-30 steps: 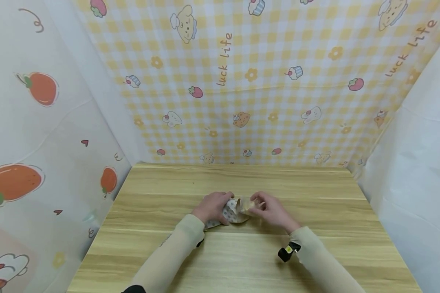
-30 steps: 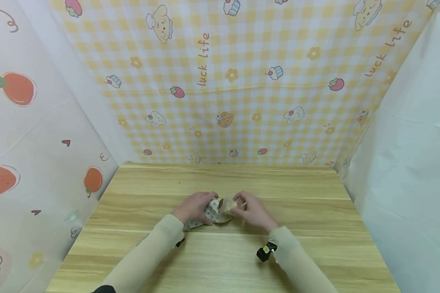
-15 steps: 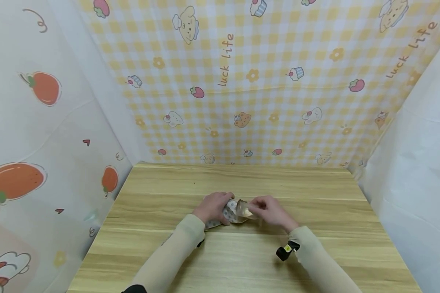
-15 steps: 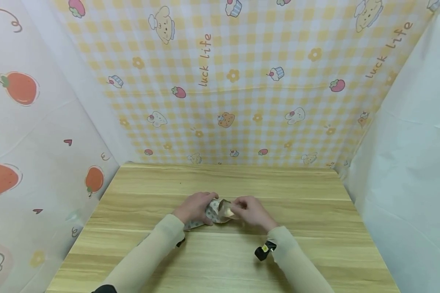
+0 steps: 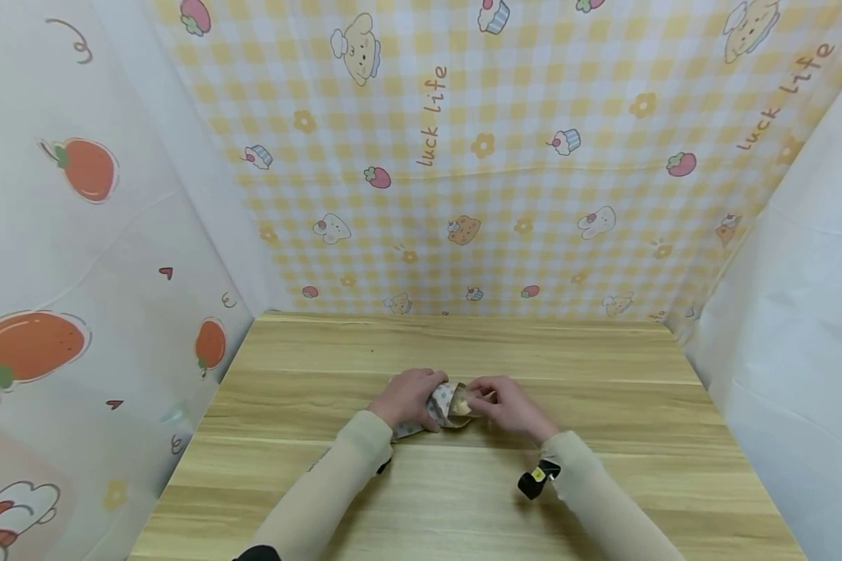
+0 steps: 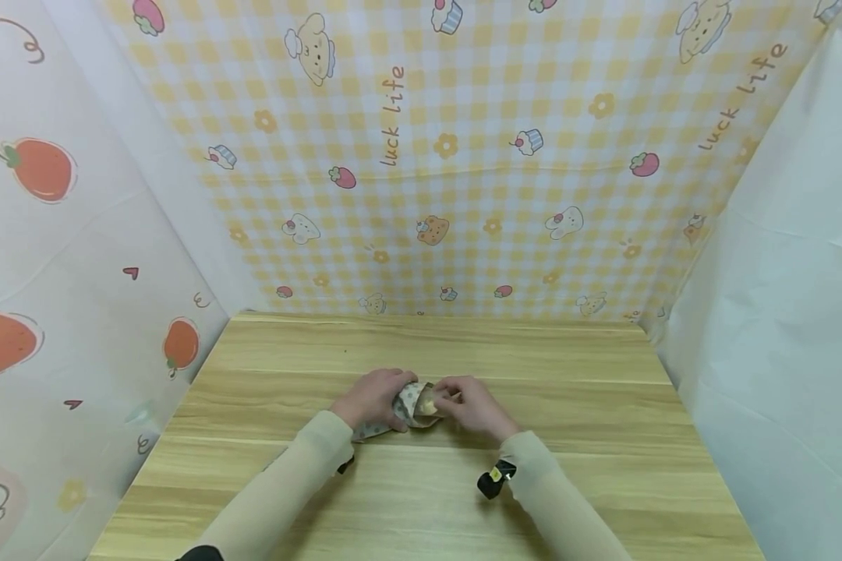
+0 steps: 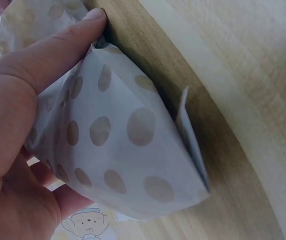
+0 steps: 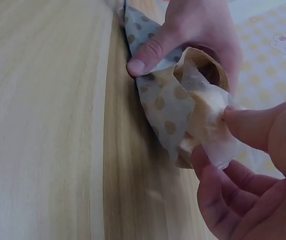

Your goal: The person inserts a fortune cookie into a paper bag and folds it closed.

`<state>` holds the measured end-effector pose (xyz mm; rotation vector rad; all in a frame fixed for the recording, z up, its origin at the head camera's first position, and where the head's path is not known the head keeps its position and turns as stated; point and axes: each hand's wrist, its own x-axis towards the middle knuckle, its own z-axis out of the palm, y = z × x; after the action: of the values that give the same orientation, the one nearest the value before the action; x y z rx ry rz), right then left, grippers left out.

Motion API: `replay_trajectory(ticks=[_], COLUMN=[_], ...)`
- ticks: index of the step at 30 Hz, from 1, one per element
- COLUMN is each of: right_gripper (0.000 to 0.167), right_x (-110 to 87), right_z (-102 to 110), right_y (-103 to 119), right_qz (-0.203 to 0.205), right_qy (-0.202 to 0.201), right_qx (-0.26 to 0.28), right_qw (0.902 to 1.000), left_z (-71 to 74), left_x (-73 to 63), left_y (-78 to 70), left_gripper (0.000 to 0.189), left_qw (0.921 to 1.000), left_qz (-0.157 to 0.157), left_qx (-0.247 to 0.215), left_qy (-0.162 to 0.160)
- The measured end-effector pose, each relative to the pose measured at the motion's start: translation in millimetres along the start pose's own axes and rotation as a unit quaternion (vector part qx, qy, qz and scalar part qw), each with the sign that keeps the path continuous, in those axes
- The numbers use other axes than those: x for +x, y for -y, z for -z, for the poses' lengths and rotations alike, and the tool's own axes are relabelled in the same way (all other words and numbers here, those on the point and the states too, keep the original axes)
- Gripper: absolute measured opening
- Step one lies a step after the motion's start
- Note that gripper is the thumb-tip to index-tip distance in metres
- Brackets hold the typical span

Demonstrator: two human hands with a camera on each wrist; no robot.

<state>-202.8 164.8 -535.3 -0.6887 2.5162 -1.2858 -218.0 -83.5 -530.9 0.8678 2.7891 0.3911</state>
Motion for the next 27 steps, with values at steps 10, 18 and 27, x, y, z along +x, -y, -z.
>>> replay_trajectory(ticks=[10,18,27], right_gripper=[0.018,0.015,0.008], right_x=[4.2,6.0,6.7], right_z=[-11,-16,-20], right_y=[0,8,9], right_qz=[-0.002,0.009,-0.009], right_qy=[-0.028,-0.068,-0.091], right_qx=[0.003,-0.044,-0.041], right_qw=[0.9996,0.9967,0.9950], left_z=[-0.5,-3.4,-5.6], left_x=[1.5,2.6,4.9], left_y=[0.1,1.0,-0.5], left_gripper=[0.073,0.074,0.070], left_qw=[0.9997,0.9992,0.9983], left_qz=[-0.005,0.005,0.000], left_qx=[0.022,0.036,0.057], left_qy=[0.000,0.015,0.008])
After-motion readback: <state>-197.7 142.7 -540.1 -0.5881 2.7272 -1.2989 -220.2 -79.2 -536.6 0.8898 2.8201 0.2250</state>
